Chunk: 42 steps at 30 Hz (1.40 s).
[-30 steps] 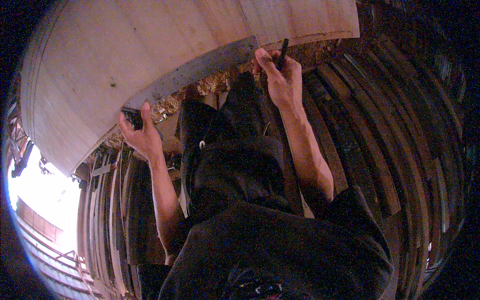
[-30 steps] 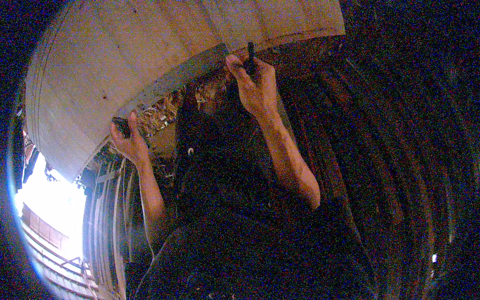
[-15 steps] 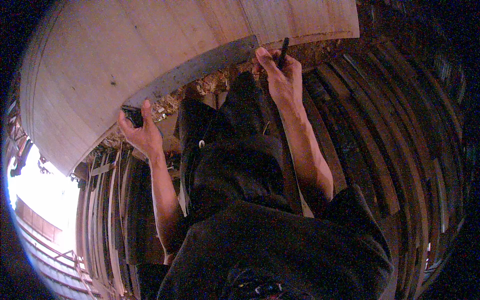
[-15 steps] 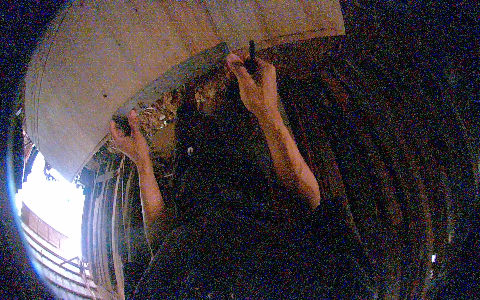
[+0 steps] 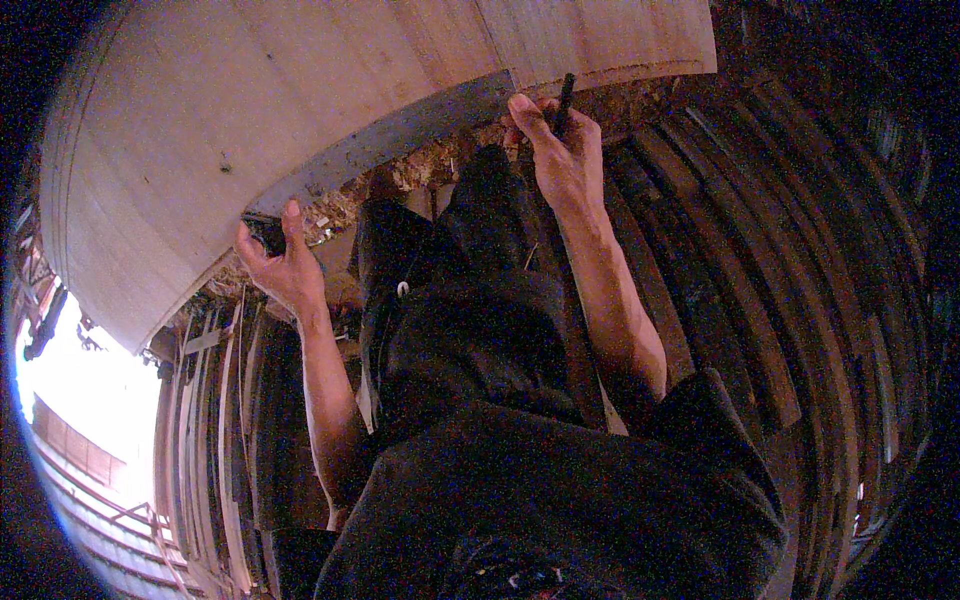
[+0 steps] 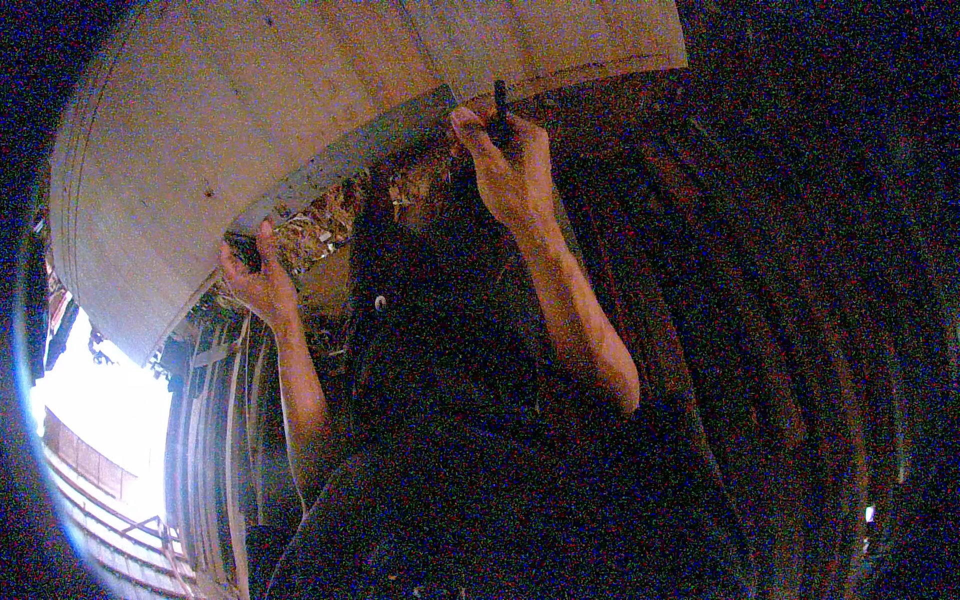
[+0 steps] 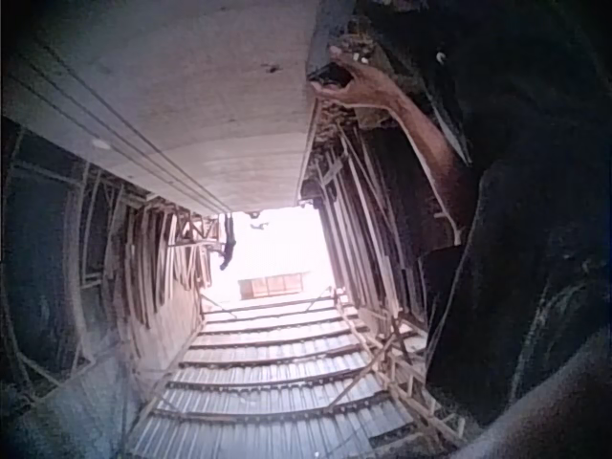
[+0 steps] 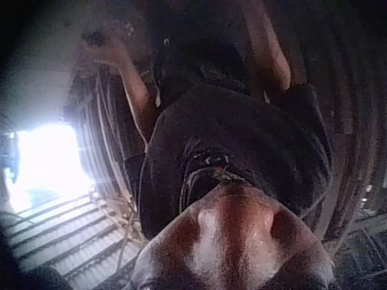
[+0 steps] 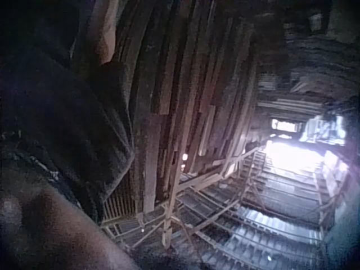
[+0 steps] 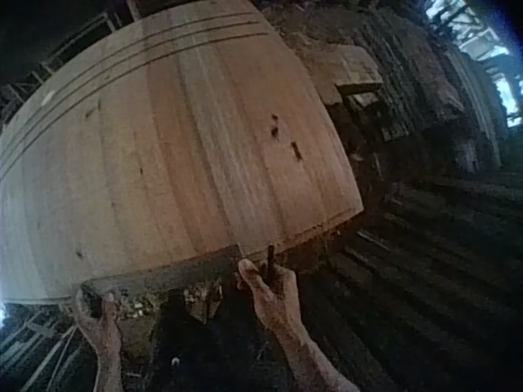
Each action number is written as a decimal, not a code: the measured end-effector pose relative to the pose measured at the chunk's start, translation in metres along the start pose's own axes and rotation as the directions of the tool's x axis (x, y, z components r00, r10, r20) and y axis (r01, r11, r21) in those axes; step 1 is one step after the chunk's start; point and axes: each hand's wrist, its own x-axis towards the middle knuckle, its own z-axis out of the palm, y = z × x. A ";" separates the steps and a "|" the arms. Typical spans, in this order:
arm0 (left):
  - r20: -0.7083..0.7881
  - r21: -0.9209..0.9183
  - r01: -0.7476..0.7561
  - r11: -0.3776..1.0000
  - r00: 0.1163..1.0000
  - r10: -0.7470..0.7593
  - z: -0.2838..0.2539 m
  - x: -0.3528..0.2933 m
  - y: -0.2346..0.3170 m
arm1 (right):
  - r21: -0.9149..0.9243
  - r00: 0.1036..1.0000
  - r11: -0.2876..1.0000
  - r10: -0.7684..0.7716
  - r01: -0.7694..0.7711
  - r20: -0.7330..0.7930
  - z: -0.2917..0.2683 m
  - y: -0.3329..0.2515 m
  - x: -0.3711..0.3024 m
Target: The person uses a metal ruler and a pencil to draw straight lines on a large curved wooden panel. They repeatedly reposition the ruler and mark along its edge to create multiple parallel lines across the surface.
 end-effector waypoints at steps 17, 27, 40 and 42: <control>-0.033 -0.054 -0.055 0.997 0.998 0.054 0.007 0.001 -0.014 | -0.499 0.708 0.707 -0.666 0.500 -0.234 -0.064 -0.028 0.045; -0.017 -0.051 -0.074 0.996 0.997 0.073 0.011 0.001 -0.008 | 0.061 0.884 0.885 -0.452 0.461 -0.117 -0.031 -0.074 0.051; -0.003 -0.040 0.000 0.999 1.000 0.000 0.015 0.004 0.011 | -0.313 0.857 0.798 -0.489 0.514 0.162 -0.013 -0.076 0.072; 0.001 -0.047 0.018 0.999 1.000 -0.018 0.017 0.006 0.015 | -0.332 0.828 0.758 -0.511 0.561 0.231 -0.002 -0.064 0.085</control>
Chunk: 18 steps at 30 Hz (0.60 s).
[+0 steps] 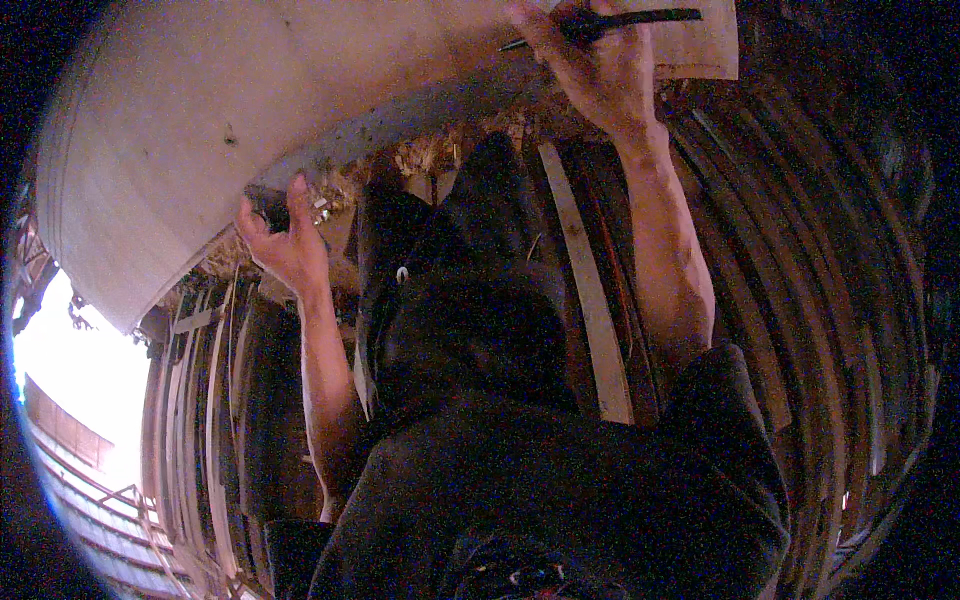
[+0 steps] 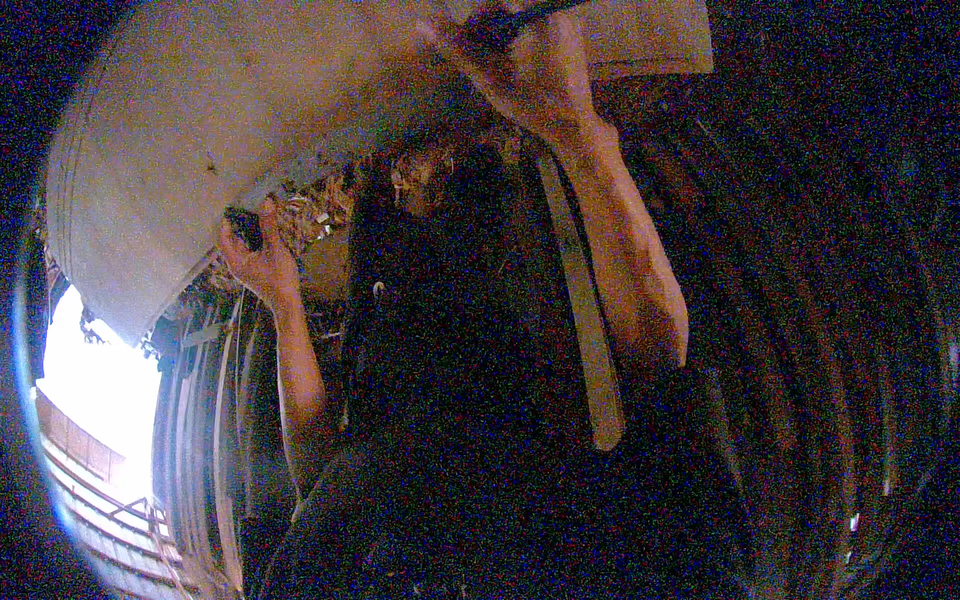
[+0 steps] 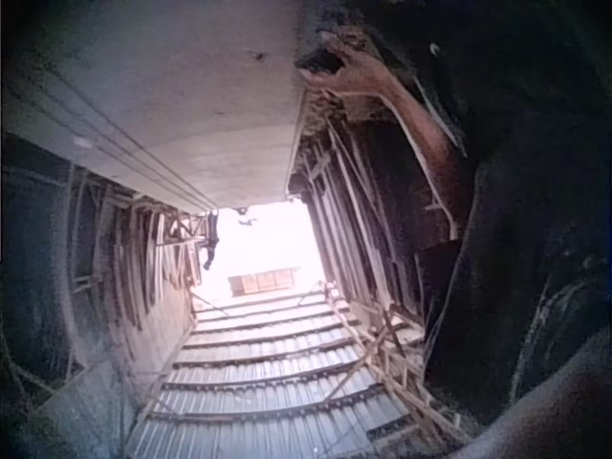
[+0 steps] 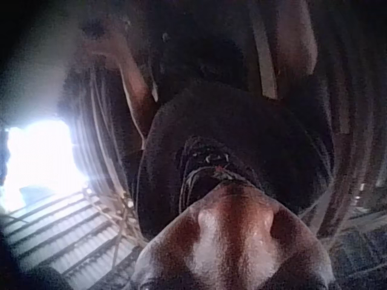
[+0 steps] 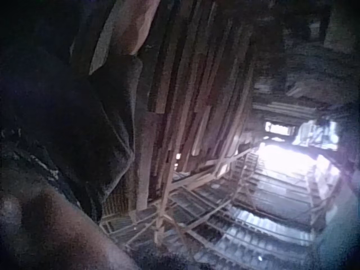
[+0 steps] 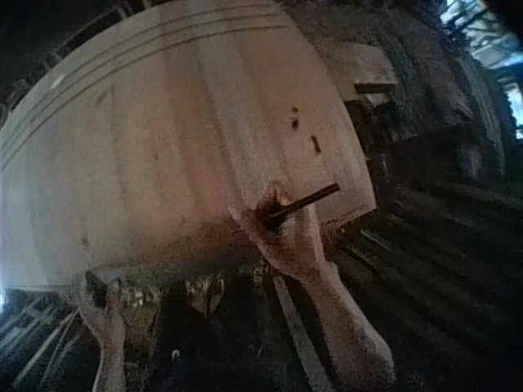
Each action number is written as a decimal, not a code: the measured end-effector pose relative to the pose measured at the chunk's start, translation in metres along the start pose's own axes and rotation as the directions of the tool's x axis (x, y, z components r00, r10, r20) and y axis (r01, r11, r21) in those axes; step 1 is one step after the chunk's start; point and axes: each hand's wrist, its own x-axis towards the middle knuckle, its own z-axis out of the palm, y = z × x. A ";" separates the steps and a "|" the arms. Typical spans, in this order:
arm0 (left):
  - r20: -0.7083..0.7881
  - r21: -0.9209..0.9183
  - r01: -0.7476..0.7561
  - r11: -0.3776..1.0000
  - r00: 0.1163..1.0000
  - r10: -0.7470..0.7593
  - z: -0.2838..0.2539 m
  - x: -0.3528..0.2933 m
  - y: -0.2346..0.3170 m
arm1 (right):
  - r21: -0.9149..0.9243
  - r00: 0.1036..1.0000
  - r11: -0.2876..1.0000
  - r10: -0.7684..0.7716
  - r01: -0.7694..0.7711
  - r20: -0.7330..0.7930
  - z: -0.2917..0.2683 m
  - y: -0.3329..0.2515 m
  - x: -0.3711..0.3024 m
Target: The person uses a metal ruler and a pencil to draw straight lines on a large curved wooden panel. They repeatedly reposition the ruler and mark along its edge to create multiple parallel lines across the surface.
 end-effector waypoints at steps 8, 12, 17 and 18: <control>-0.027 0.026 -0.015 1.000 1.000 0.015 0.013 0.010 0.004 | 0.034 0.978 0.978 -0.206 0.206 0.023 0.017 0.034 0.020; 0.011 -0.021 0.024 0.999 1.000 -0.024 0.014 0.010 0.013 | 0.056 0.975 0.976 -0.212 0.209 0.064 0.011 0.028 0.021; -0.001 -0.032 -0.022 0.999 1.000 0.022 0.018 0.013 0.004 | -0.052 0.980 0.981 -0.182 0.187 0.084 0.009 0.016 0.022; -0.027 0.043 -0.069 0.997 0.997 0.070 0.019 0.014 -0.001 | -0.013 0.978 0.979 -0.202 0.203 0.051 0.013 0.023 0.022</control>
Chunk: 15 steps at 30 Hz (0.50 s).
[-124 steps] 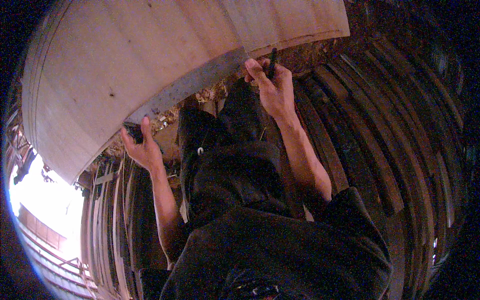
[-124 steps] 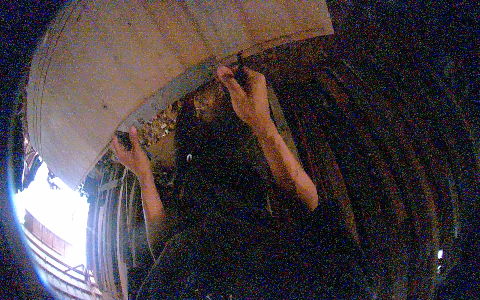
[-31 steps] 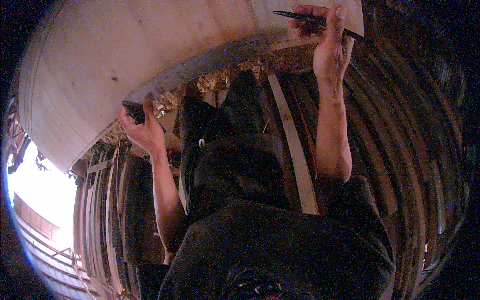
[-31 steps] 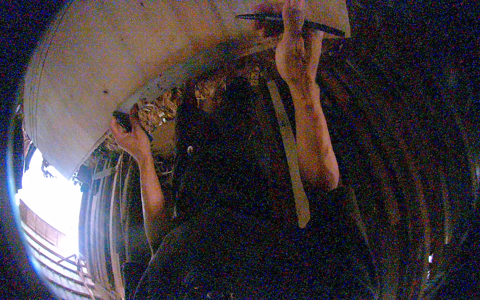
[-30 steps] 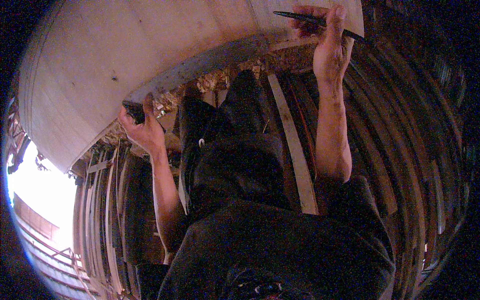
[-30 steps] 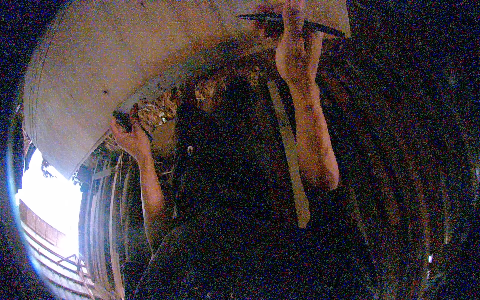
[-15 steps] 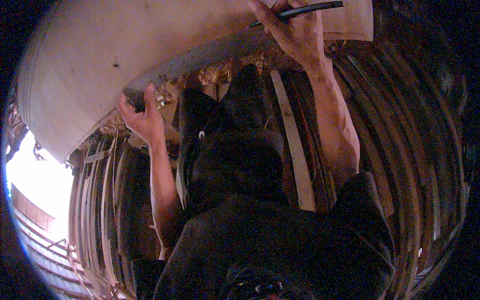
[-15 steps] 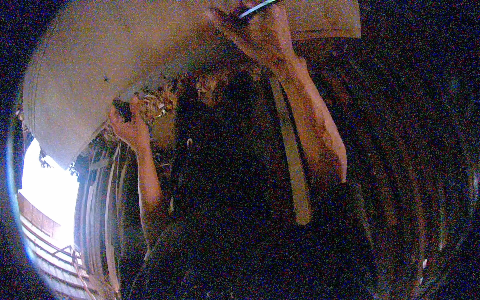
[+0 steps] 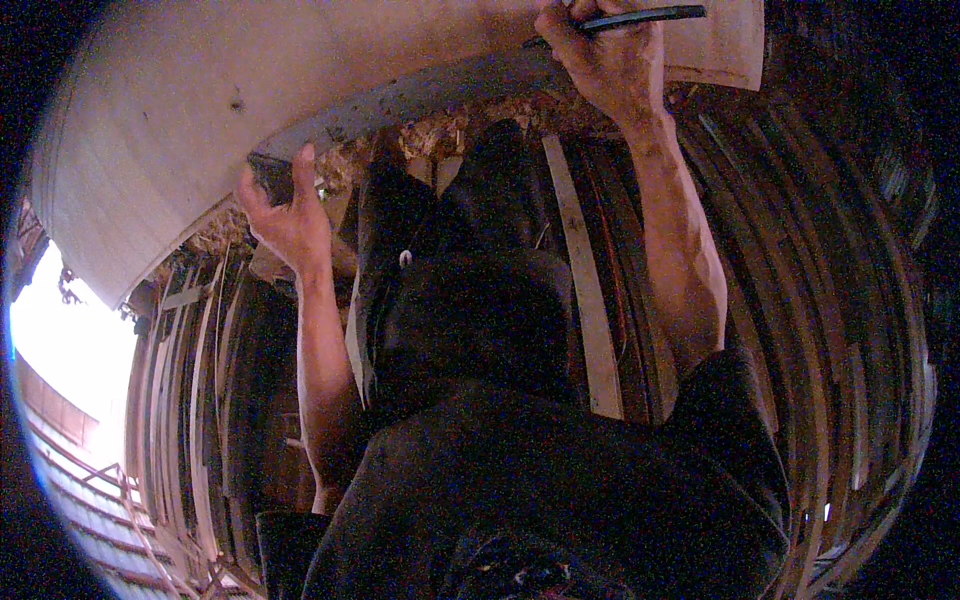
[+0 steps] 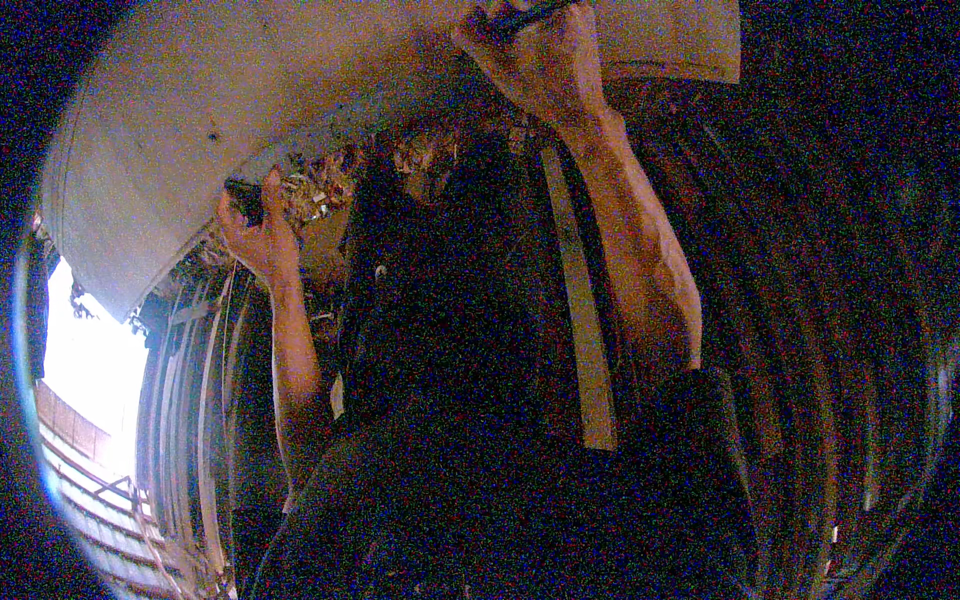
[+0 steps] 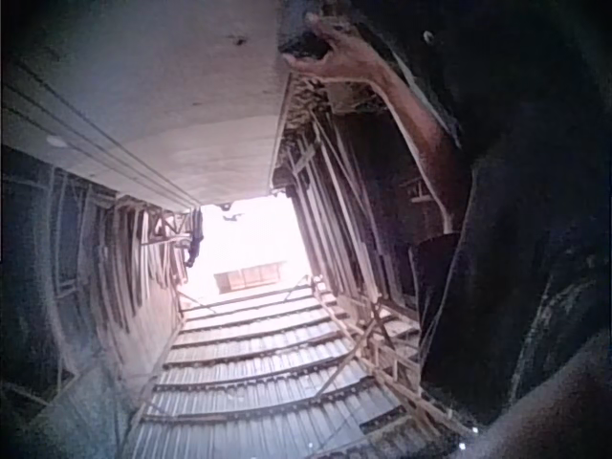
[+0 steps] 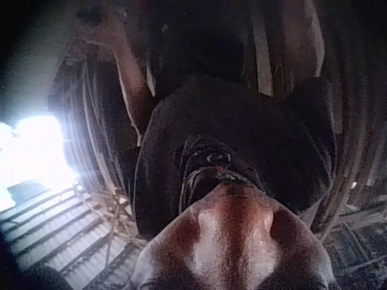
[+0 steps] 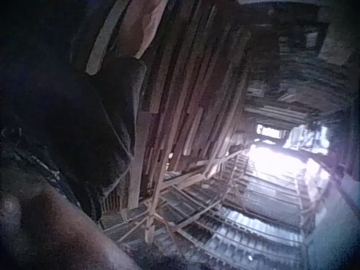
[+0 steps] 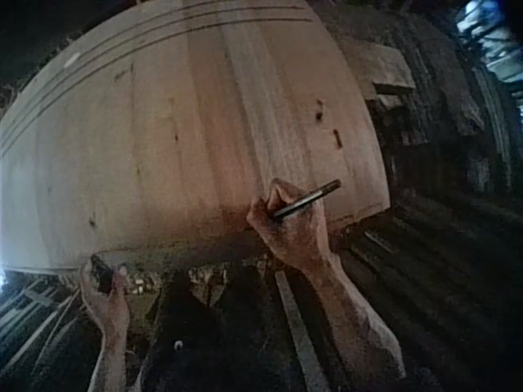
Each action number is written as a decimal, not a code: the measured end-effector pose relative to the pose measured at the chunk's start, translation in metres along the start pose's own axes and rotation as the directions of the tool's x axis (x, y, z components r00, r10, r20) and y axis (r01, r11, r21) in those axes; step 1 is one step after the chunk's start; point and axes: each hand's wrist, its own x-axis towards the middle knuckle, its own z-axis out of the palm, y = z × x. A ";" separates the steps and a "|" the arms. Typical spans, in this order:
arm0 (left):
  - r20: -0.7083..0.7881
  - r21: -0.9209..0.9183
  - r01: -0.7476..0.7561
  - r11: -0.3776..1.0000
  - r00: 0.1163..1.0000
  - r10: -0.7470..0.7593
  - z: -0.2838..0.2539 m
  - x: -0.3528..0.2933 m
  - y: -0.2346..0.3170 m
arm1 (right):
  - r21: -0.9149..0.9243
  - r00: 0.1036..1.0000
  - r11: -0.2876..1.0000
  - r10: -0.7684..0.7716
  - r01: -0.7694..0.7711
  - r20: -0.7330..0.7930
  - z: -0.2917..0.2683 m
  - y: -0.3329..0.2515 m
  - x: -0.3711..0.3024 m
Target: The person uses a metal ruler and a pencil to draw straight lines on a large curved wooden panel. They repeatedly reposition the ruler and mark along its edge to create multiple parallel lines across the surface.
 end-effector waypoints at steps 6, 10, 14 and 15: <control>0.028 -0.051 0.007 0.999 1.000 -0.006 -0.001 0.002 0.008 | -0.005 1.000 1.000 0.030 -0.030 -0.001 0.002 0.009 -0.003; -0.003 -0.066 0.054 0.996 0.998 -0.055 -0.002 -0.002 0.012 | 0.002 1.000 1.000 -0.003 0.003 0.025 0.003 0.007 0.000; 0.018 -0.066 0.058 0.996 0.998 -0.057 0.000 0.001 0.000 | -0.076 0.999 0.997 -0.003 0.007 0.055 0.000 -0.002 0.004; 0.025 -0.070 0.057 0.996 0.998 -0.056 0.000 0.002 -0.001 | -0.027 0.999 1.000 0.000 0.001 0.046 0.001 -0.001 0.004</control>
